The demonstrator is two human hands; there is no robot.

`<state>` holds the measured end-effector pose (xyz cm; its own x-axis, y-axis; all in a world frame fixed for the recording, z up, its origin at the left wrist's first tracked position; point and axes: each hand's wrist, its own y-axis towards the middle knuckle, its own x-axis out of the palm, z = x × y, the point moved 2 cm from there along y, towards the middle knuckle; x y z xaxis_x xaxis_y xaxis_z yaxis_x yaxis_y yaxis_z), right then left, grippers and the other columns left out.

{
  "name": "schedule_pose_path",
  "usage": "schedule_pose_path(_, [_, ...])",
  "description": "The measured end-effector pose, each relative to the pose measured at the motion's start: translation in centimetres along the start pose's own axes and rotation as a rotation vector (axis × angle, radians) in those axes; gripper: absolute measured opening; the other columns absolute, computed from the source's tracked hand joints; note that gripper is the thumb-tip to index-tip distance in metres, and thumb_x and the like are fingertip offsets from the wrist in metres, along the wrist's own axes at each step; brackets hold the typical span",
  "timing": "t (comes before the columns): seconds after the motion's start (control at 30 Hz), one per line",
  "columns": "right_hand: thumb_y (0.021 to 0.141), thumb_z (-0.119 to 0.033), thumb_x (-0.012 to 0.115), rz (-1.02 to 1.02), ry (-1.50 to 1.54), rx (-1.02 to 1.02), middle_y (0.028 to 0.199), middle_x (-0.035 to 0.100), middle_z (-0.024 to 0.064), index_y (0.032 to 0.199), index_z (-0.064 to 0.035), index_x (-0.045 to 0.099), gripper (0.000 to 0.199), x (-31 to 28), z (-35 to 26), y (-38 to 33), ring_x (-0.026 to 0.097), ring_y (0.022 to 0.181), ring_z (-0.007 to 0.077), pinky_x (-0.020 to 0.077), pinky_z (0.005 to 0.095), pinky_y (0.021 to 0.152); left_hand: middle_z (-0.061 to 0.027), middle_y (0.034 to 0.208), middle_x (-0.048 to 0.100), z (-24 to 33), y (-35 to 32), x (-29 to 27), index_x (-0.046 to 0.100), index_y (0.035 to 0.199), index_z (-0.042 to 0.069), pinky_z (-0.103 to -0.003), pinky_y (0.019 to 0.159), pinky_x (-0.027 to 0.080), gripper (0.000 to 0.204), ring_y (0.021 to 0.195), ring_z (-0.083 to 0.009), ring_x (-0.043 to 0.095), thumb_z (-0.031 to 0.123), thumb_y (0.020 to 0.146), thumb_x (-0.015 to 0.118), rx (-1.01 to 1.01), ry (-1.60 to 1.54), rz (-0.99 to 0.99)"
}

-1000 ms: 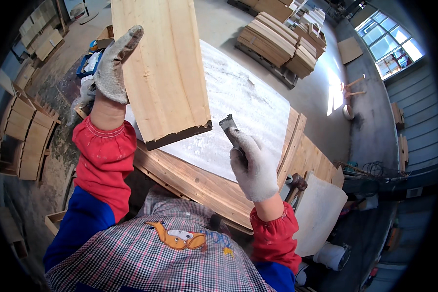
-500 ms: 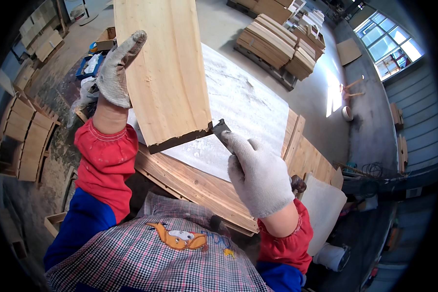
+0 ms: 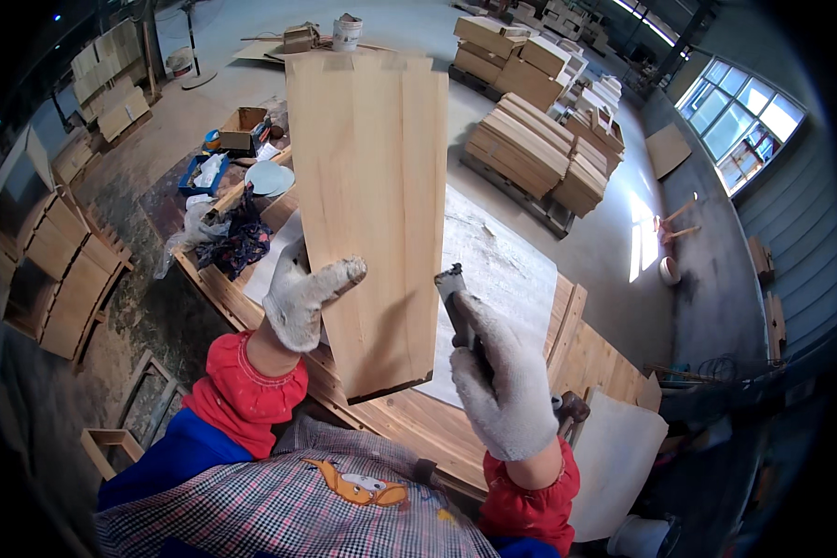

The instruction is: The person applies a dark substance to the joints and edges of a wooden frame by hand, then carries the frame across a workshop to stack it on top of other similar wooden structures.

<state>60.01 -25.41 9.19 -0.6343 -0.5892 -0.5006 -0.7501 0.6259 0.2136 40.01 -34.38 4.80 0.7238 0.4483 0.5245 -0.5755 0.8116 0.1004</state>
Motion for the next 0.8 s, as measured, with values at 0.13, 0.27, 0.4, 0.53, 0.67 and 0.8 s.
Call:
schedule_pose_path(0.13, [0.081, 0.012, 0.044, 0.043, -0.013, -0.208, 0.090, 0.056, 0.0079, 0.130, 0.0018, 0.047, 0.051, 1.7, -2.9, 0.5, 0.055, 0.065, 0.0085, 0.0456, 0.0208, 0.057, -0.0029, 0.091, 0.063, -1.3, -2.3, 1.6, 0.060, 0.109, -0.003, -0.023, 0.073, 0.048, 0.032, 0.083, -0.0088, 0.058, 0.016, 0.084, 0.069, 0.119, 0.185, 0.055])
schedule_pose_path(0.27, [0.080, 0.012, 0.046, 0.030, -0.160, -0.384, 0.095, 0.059, 0.0115, 0.129, 0.0025, 0.047, 0.049, 3.0, -5.7, 1.6, 0.059, 0.070, 0.0119, 0.0479, 0.0230, 0.064, 0.0012, 0.081, 0.058, -3.0, -3.4, 1.2, 0.060, 0.104, -0.001, -0.021, 0.063, 0.043, 0.033, 0.073, -0.0056, 0.051, 0.027, 0.088, 0.064, 0.093, 0.133, -0.062])
schedule_pose_path(0.4, [0.080, 0.009, 0.050, 0.097, -0.244, -0.518, 0.095, 0.059, 0.0127, 0.127, 0.0024, 0.049, 0.048, 3.8, -7.3, 2.4, 0.060, 0.080, 0.0154, 0.0490, 0.0258, 0.070, 0.0013, 0.080, 0.057, -4.7, -4.1, 0.7, 0.059, 0.102, -0.001, -0.021, 0.061, 0.042, 0.039, 0.072, -0.0047, 0.050, 0.035, 0.089, 0.063, 0.132, 0.059, -0.166])
schedule_pose_path(0.53, [0.078, 0.008, 0.053, 0.146, -0.240, -0.528, 0.095, 0.060, 0.0135, 0.125, 0.0017, 0.051, 0.048, 4.6, -7.8, 2.5, 0.060, 0.084, 0.0187, 0.0490, 0.0280, 0.072, 0.0004, 0.082, 0.059, -4.8, -4.4, 1.1, 0.058, 0.107, -0.001, -0.021, 0.062, 0.042, 0.044, 0.073, -0.0047, 0.051, 0.039, 0.089, 0.062, 0.097, 0.054, -0.137])
schedule_pose_path(0.67, [0.077, 0.006, 0.055, 0.142, -0.314, -0.490, 0.095, 0.060, 0.0146, 0.124, 0.0015, 0.052, 0.047, 5.2, -7.7, 2.0, 0.060, 0.084, 0.0241, 0.0480, 0.0327, 0.076, 0.0001, 0.082, 0.059, -5.5, -4.4, 0.5, 0.057, 0.111, -0.001, -0.022, 0.062, 0.043, 0.050, 0.074, -0.0050, 0.052, 0.043, 0.088, 0.061, 0.132, 0.064, -0.161])
schedule_pose_path(0.8, [0.076, 0.004, 0.057, 0.148, -0.158, -0.431, 0.094, 0.060, 0.0159, 0.122, 0.0030, 0.052, 0.047, 5.3, -7.8, 1.7, 0.059, 0.084, 0.0282, 0.0465, 0.0355, 0.077, -0.0004, 0.084, 0.060, -5.0, -4.5, 0.6, 0.056, 0.111, -0.001, -0.023, 0.063, 0.044, 0.054, 0.075, -0.0063, 0.053, 0.047, 0.088, 0.060, 0.149, 0.156, -0.143])
